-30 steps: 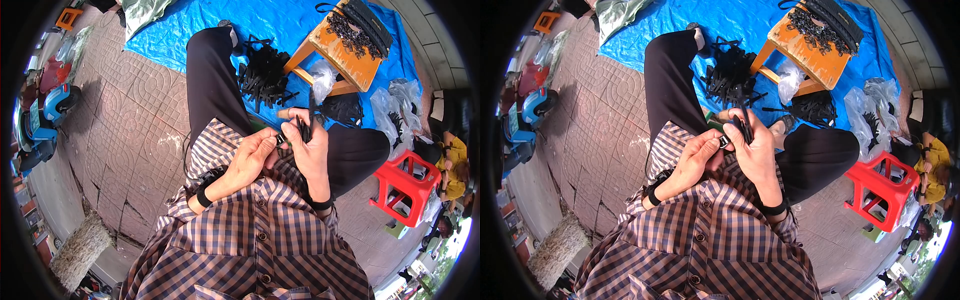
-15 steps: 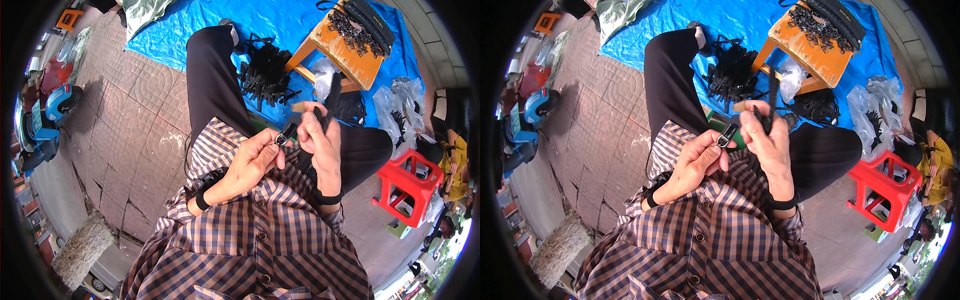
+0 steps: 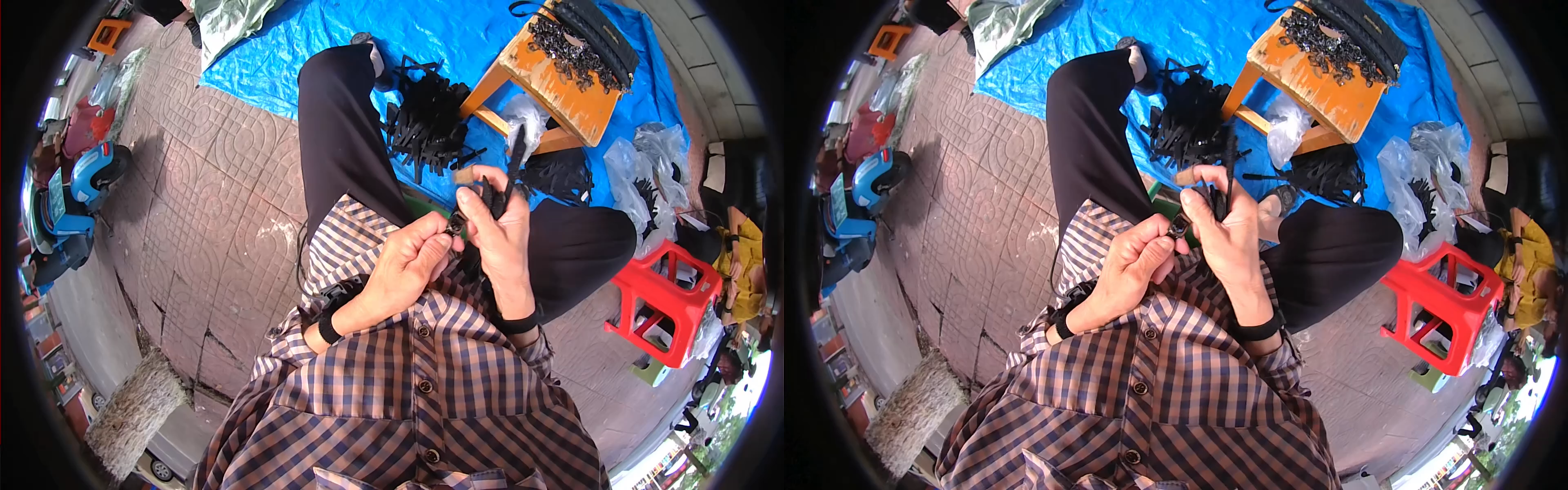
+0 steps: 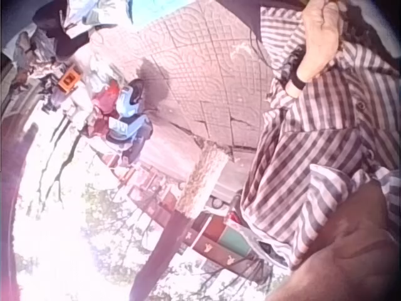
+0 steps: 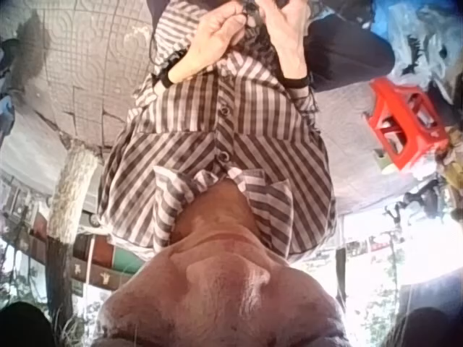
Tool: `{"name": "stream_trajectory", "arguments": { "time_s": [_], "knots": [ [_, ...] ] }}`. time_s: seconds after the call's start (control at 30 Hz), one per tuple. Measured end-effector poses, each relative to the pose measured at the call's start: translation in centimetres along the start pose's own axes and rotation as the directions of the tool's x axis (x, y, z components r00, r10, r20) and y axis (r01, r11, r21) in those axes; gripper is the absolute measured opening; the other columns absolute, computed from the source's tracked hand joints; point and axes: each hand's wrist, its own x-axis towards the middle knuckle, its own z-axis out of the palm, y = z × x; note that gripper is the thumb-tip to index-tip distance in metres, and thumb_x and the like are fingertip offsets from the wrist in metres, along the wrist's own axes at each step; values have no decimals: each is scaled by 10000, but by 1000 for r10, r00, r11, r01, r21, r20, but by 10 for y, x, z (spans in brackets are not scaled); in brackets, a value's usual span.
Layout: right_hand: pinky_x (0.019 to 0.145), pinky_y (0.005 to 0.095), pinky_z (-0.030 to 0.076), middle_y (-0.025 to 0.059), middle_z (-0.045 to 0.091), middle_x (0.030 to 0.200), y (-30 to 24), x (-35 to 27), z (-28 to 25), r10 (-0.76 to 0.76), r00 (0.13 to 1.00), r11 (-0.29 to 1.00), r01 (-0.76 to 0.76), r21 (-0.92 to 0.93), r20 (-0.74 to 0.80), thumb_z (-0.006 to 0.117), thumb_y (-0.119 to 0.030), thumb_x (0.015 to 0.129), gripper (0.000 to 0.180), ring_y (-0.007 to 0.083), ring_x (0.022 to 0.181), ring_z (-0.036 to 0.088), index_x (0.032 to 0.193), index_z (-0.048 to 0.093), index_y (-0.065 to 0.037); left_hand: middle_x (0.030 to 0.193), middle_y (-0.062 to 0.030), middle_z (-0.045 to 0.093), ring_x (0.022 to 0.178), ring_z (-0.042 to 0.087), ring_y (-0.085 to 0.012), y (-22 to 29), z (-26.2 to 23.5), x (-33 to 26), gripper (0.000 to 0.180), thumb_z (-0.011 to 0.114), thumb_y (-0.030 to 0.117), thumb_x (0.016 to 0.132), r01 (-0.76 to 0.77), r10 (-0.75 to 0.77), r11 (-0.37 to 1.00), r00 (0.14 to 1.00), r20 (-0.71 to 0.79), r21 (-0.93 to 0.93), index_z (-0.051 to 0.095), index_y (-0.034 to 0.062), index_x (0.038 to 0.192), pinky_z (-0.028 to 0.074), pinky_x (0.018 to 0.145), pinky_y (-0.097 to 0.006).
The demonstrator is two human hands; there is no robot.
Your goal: Assembling small plastic buckles and components onto black nylon straps.
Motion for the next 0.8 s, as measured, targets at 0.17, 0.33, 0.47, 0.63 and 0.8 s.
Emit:
{"name": "stream_trajectory", "arguments": {
  "time_s": [0.17, 0.33, 0.47, 0.63, 0.8],
  "knots": [
    [435, 161, 280, -66, 463, 614, -4, 6, 3, 0, 989, 1000, 2, 15, -150, 597, -156, 865, 142, 3, 497, 383, 969, 588, -59, 542, 49, 398, 465, 342, -21, -4, -1, 1, 169, 417, 116, 947, -16, 7, 995, 996, -89, -94, 547, 22, 892, 273, 433, -184],
    [473, 176, 310, -53, 466, 615, -11, 0, -2, -172, 974, 985, 165, -57, -149, 600, -169, 872, 171, 19, 518, 392, 961, 587, -24, 538, 47, 411, 462, 346, -19, -4, -1, 1, 181, 414, 112, 946, -31, 25, 998, 994, -105, -51, 560, 20, 892, 275, 431, -182],
    [510, 193, 344, -10, 541, 720, -10, 1, -2, -146, 987, 964, 128, -234, -62, 631, -218, 851, 229, 39, 599, 437, 939, 592, -10, 555, 45, 411, 470, 338, -26, -1, 1, -2, 192, 412, 131, 950, -1, 0, 999, 1000, -30, -48, 558, 13, 909, 269, 445, -184],
    [523, 194, 370, -9, 545, 725, -13, 0, -2, -57, 995, 979, 72, -191, 82, 603, -196, 871, 196, 34, 615, 451, 922, 586, -7, 577, 40, 404, 482, 341, -36, -4, 0, -2, 199, 409, 141, 952, 14, -14, 1000, 1000, -14, 0, 548, 2, 925, 270, 459, -188],
    [528, 182, 384, -14, 560, 742, -4, 0, 4, -182, 983, 967, 184, -176, 27, 578, -162, 886, 158, 26, 605, 455, 926, 589, -9, 549, 16, 415, 491, 358, -43, 4, 0, -3, 188, 396, 129, 939, -17, 16, 998, 1000, 23, 60, 546, 16, 950, 302, 457, -212]
  ]
}}
